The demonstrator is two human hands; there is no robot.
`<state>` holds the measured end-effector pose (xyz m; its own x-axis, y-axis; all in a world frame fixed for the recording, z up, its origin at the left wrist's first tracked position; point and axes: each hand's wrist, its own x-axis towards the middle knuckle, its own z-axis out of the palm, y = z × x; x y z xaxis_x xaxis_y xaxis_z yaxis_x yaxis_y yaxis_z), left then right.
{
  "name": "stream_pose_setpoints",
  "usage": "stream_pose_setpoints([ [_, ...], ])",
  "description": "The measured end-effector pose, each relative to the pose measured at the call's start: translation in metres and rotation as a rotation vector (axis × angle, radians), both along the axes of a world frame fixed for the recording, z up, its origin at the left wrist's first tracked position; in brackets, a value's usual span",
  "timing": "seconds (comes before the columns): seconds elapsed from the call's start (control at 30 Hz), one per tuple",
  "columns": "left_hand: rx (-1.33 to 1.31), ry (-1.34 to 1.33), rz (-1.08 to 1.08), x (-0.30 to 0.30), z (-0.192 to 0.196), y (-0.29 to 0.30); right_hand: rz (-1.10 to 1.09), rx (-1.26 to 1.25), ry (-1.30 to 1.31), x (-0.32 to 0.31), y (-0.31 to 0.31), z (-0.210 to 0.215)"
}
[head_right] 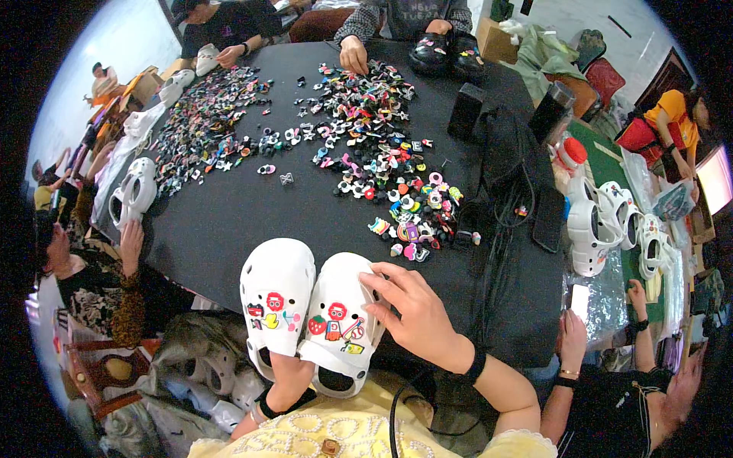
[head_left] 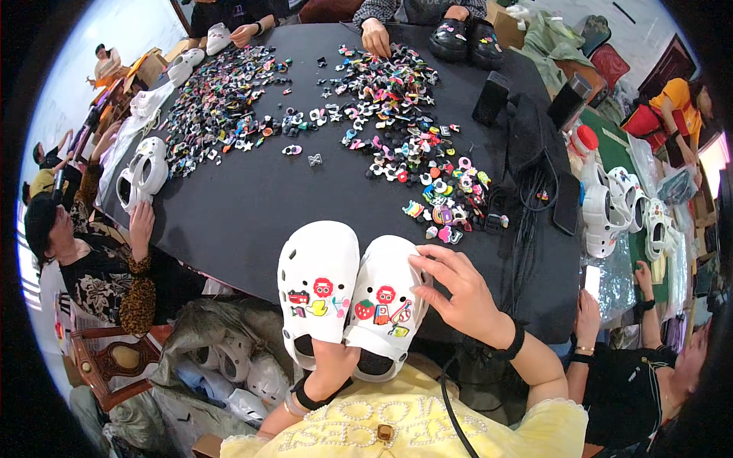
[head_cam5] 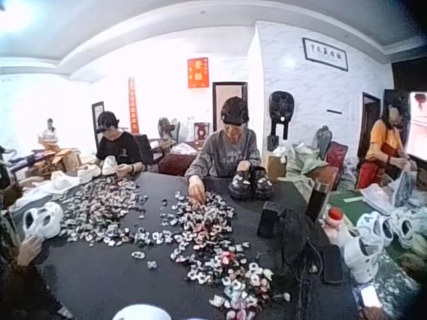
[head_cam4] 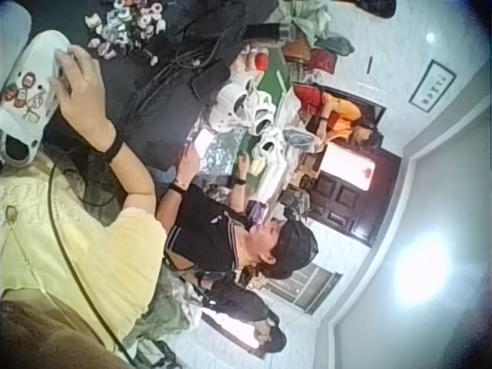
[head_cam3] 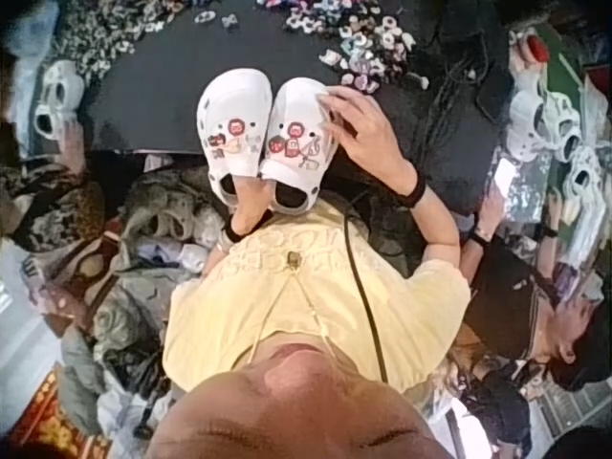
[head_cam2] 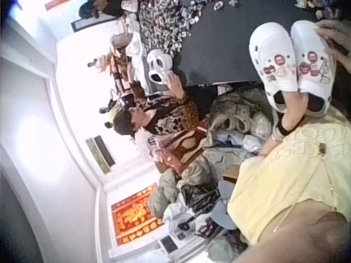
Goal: Assembling decorative charms onto white clog-style shoes and packaging them.
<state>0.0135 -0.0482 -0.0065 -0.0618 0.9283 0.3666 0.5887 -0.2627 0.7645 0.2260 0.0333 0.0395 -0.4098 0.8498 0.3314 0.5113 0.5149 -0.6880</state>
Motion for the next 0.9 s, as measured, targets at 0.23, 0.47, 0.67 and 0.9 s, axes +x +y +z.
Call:
stream_pose_setpoints([
  [0.23, -0.160, -0.476, 0.182, 0.005, 0.015, 0.006, 0.136, -0.047, 0.238, -0.001, -0.045, 0.011],
  [0.47, -0.379, -1.047, 0.152, 0.033, 0.049, 0.042, 0.191, 0.164, -0.034, -0.007, -0.060, 0.021],
  [0.67, -0.599, -0.865, 0.040, 0.047, 0.042, 0.034, 0.057, 0.068, -0.299, -0.007, -0.050, 0.008],
  [0.9, -0.638, -1.027, -0.293, 0.023, 0.053, -0.001, 0.073, 0.124, -0.482, -0.029, -0.037, 0.008],
])
